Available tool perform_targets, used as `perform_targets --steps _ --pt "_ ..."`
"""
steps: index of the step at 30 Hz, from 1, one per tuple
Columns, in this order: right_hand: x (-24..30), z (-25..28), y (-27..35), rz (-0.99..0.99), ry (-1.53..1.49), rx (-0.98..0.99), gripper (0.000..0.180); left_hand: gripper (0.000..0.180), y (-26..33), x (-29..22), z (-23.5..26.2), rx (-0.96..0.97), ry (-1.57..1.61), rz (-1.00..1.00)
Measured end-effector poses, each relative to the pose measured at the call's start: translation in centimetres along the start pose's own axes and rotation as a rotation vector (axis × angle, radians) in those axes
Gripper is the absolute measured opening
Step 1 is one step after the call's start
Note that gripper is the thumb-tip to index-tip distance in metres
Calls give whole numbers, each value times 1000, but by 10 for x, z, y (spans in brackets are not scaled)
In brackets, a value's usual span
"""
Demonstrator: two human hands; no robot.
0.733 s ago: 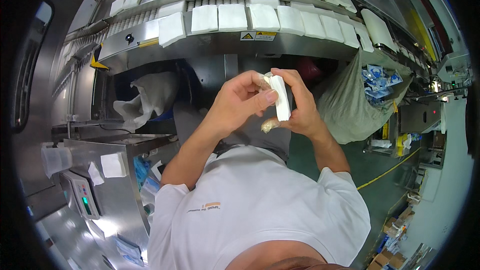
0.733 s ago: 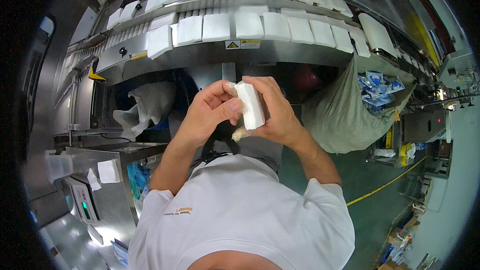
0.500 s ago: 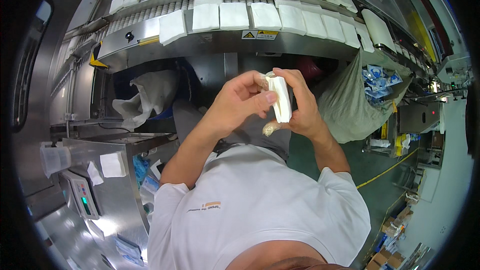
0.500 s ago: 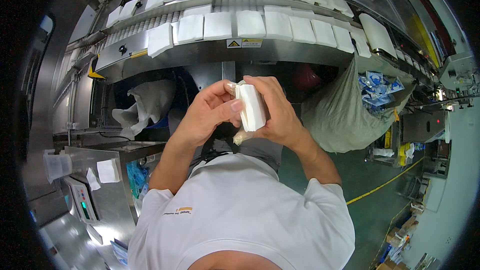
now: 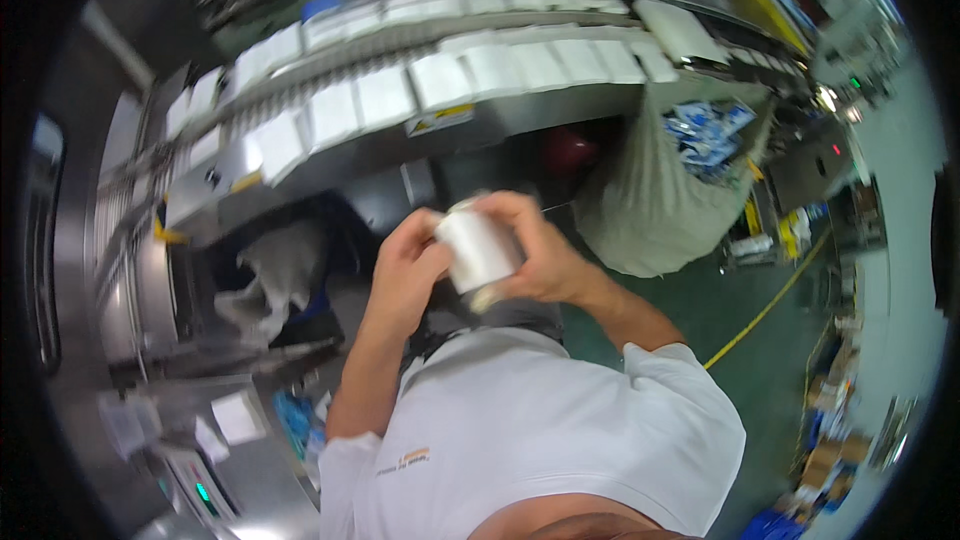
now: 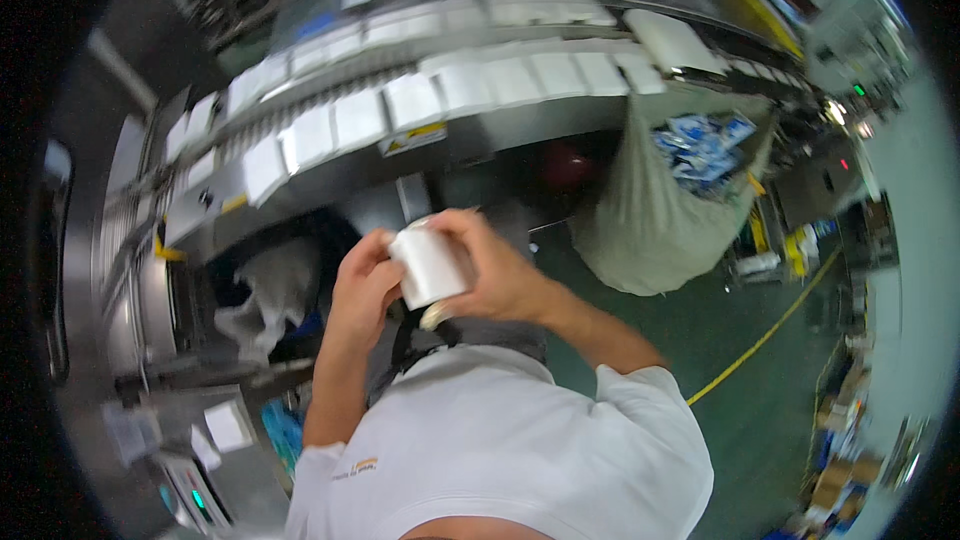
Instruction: The person takes white rectangular products from a conveyor belt, places them into blue packaging, cuts the packaging using shears, and then weighs the packaged products on a digital scale.
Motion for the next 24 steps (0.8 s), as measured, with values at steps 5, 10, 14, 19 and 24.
perform_targets --steps 5,10,14,19,24 --pt "14 -2 2 12 152 -41 91 16 2 6 4 -21 19 -8" --pt "17 -8 9 1 136 -118 69 18 -3 24 13 -124 118 -54" --pt "-5 -23 9 -89 -166 -279 57 17 -5 27 0 -249 201 -49" --pt "-11 -30 8 -202 -198 -431 49 42 -2 47 -13 -275 156 -116" --pt "-18 -23 4 -193 -248 -430 40 44 -2 46 -3 -176 106 -227"
Point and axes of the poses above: each hand's wrist, its own y-axis away from the middle knuckle, its own z-axis out of the back of the hand, x = y × z, the point moved 3 cm from there along -y, towards the middle knuckle, and after that the axes turned 4 degrees about y, right-handed, at the moved point
